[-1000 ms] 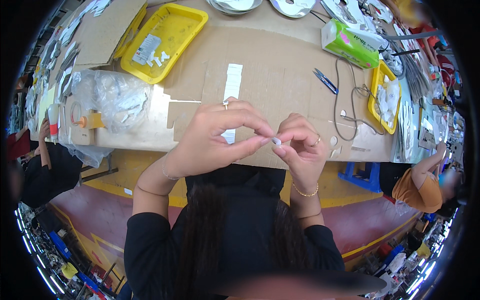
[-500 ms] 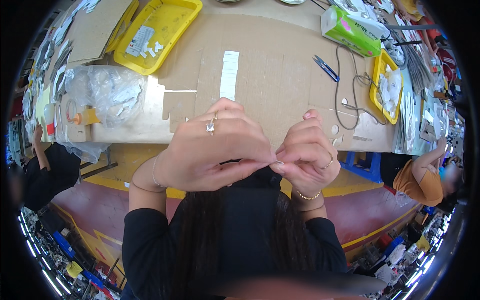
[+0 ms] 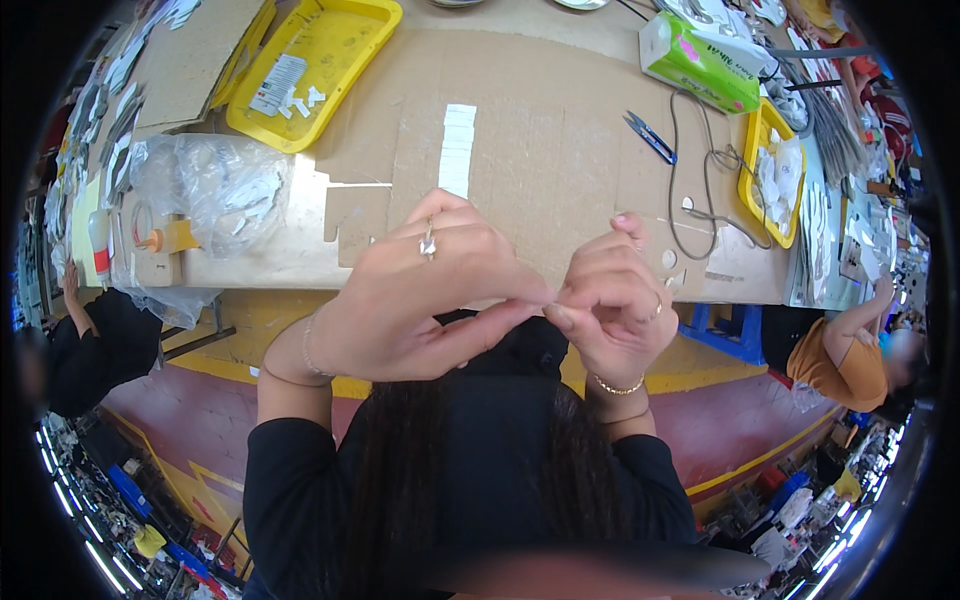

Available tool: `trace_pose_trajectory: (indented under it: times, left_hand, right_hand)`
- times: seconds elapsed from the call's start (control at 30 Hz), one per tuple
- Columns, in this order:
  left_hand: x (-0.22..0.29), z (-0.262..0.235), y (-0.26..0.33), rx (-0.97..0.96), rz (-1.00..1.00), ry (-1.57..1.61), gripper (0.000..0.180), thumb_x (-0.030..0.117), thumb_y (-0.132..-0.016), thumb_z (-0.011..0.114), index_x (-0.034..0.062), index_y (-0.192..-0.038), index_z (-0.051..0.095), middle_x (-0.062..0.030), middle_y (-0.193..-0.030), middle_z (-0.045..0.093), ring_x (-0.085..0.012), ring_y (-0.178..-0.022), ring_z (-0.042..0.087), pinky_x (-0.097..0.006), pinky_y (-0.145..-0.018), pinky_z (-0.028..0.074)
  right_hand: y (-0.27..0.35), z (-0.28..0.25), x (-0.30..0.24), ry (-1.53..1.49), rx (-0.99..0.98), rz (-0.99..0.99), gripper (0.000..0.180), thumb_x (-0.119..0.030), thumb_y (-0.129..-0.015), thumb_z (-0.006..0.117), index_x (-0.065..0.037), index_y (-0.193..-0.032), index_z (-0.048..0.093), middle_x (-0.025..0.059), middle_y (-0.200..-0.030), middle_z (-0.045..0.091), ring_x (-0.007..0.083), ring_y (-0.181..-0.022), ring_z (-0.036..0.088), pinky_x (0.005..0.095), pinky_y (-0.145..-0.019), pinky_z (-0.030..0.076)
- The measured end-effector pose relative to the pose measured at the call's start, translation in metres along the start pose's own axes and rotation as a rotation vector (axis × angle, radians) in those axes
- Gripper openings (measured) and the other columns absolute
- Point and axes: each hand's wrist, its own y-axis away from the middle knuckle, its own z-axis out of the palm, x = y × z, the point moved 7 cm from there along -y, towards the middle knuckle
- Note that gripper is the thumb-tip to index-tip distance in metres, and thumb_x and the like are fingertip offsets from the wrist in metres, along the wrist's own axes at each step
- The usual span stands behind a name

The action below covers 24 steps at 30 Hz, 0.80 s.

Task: The person repeatedly picks small white rectangular pieces from a cardboard sheet and folds them by hand into small bundles. They place each folded piece back onto the cardboard in a neat row. The workspace contains trays, tools, and white mask-shaped parts, with other workers visible in the background.

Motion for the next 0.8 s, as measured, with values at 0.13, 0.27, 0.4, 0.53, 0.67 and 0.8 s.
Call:
trace_pose_trajectory:
  times: [0.13,0.27,0.4,0.53,0.67,0.8]
  left_hand:
    - [-0.025,0.003,0.005,0.107,-0.226,0.332,0.02,-0.007,-0.077,0.069,0.0029,-0.092,0.062,-0.0056,-0.085,0.062,-0.0154,-0.078,0.06,-0.029,-0.073,0.045]
    - [-0.055,0.01,0.023,0.229,-0.545,0.718,0.016,-0.004,-0.081,0.068,0.001,-0.095,0.061,-0.0043,-0.089,0.061,-0.0107,-0.081,0.057,-0.023,-0.074,0.045]
    - [-0.066,0.002,0.027,0.307,-0.465,0.545,0.016,0.002,-0.085,0.068,0.001,-0.101,0.066,-0.0026,-0.094,0.063,-0.0073,-0.076,0.055,-0.02,-0.07,0.045]
    - [-0.09,-0.039,0.041,0.488,-0.502,0.403,0.016,0.004,-0.087,0.067,-0.0006,-0.102,0.068,-0.0039,-0.09,0.066,-0.0082,-0.078,0.058,-0.02,-0.069,0.047]
    - [-0.119,-0.106,0.059,0.719,-0.461,0.096,0.016,0.009,-0.089,0.066,-0.0021,-0.099,0.069,-0.0046,-0.086,0.067,-0.0087,-0.078,0.059,-0.021,-0.073,0.047]
    - [-0.154,-0.163,0.075,0.866,-0.462,-0.23,0.019,0.013,-0.087,0.069,-0.0021,-0.1,0.069,-0.0036,-0.084,0.067,-0.0089,-0.076,0.058,-0.022,-0.072,0.047]
  right_hand:
    - [0.006,0.008,0.032,-0.457,0.036,0.302,0.029,-0.013,-0.066,0.085,-0.007,-0.089,0.069,0.0006,-0.079,0.061,0.0133,-0.076,0.058,0.0309,-0.089,0.037]
    - [0.01,0.009,0.045,-0.456,-0.042,0.319,0.045,-0.011,-0.066,0.084,-0.003,-0.108,0.068,0.0042,-0.089,0.06,0.0137,-0.079,0.058,0.0266,-0.083,0.042]
    - [0.007,0.012,0.049,-0.26,-0.148,0.271,0.054,-0.014,-0.066,0.085,-0.002,-0.114,0.063,0.0052,-0.092,0.06,0.0134,-0.078,0.057,0.0271,-0.078,0.045]
    - [-0.003,0.002,0.031,-0.279,0.281,0.116,0.053,-0.014,-0.065,0.085,-0.004,-0.111,0.06,0.0056,-0.091,0.061,0.0142,-0.076,0.058,0.0306,-0.077,0.046]
    - [-0.022,-0.026,-0.008,-0.265,0.352,-0.125,0.041,-0.019,-0.068,0.083,-0.006,-0.102,0.063,0.0023,-0.076,0.062,0.0136,-0.065,0.057,0.0357,-0.078,0.044]
    - [-0.037,-0.03,-0.041,0.157,0.017,-0.23,0.019,-0.021,-0.083,0.069,-0.005,-0.087,0.062,0.0019,-0.065,0.059,0.0105,-0.054,0.049,0.0431,-0.081,0.04]
